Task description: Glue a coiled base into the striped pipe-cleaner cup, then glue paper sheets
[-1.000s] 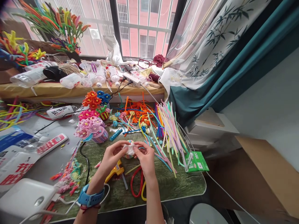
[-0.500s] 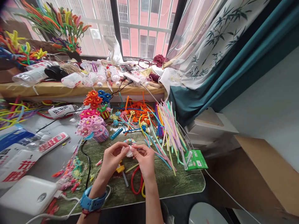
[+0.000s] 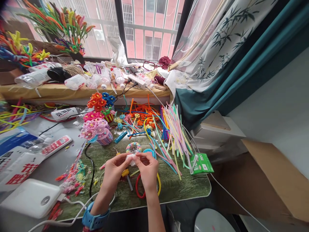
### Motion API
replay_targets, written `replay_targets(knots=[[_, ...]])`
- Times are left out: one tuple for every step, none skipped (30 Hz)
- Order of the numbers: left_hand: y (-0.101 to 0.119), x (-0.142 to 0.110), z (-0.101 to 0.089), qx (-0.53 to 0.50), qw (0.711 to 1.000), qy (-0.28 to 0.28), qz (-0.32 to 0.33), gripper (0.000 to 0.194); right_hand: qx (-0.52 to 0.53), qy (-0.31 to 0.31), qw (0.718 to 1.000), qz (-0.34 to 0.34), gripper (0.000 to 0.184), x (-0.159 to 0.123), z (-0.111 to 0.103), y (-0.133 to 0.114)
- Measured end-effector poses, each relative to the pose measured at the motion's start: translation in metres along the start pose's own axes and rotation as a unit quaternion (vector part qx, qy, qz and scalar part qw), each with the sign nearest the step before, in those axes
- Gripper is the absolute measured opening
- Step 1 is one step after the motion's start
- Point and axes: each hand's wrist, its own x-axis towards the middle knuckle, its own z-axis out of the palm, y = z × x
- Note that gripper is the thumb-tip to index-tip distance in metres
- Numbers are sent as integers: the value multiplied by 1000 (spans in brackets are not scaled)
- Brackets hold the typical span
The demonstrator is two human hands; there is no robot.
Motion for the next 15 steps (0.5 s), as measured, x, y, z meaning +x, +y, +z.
replay_targets(knots=[[-1,-1,0,-5,1000,0,-4,32,-2,10,1000,1,30,-1,0,1],[-1,-2,0,-7,1000,0,-6,33,1,18,1000,5,34,-1,0,1],[-2,-3,0,-6,1000,0,-6,34,6,22,1000,10,36,-1,1,2],[-2,-3,0,-3,1000,2,-4,34,10,22,1000,15,37,-1,1,3],[-1,-3,0,4,1000,5,2,34,9,21,1000,18,36,0,2,3],[0,-2,1,15,1000,10,10,34,3,21,1000,19,35,1,2,3],[1,0,1,29,999,18,22,35,-5,23,1000,18,35,3,3,2],[3,3,2,54,997,28,39,35,-14,29,999,15,36,6,5,2],[5,7,3,88,994,38,59,35,-24,37,999,11,37,9,6,1],[7,11,4,124,988,47,80,33,-31,44,999,7,38,13,8,0],[9,16,5,161,980,55,101,31,-38,50,998,3,39,18,9,-1],[10,21,5,190,973,61,116,28,-45,57,997,0,39,22,11,-1],[11,27,6,215,966,65,128,25,-53,63,997,-4,40,27,12,-2],[11,32,6,233,960,69,137,21,-61,70,996,-6,40,31,14,-1],[11,37,6,248,955,73,145,18,-70,78,994,-9,40,34,15,0]])
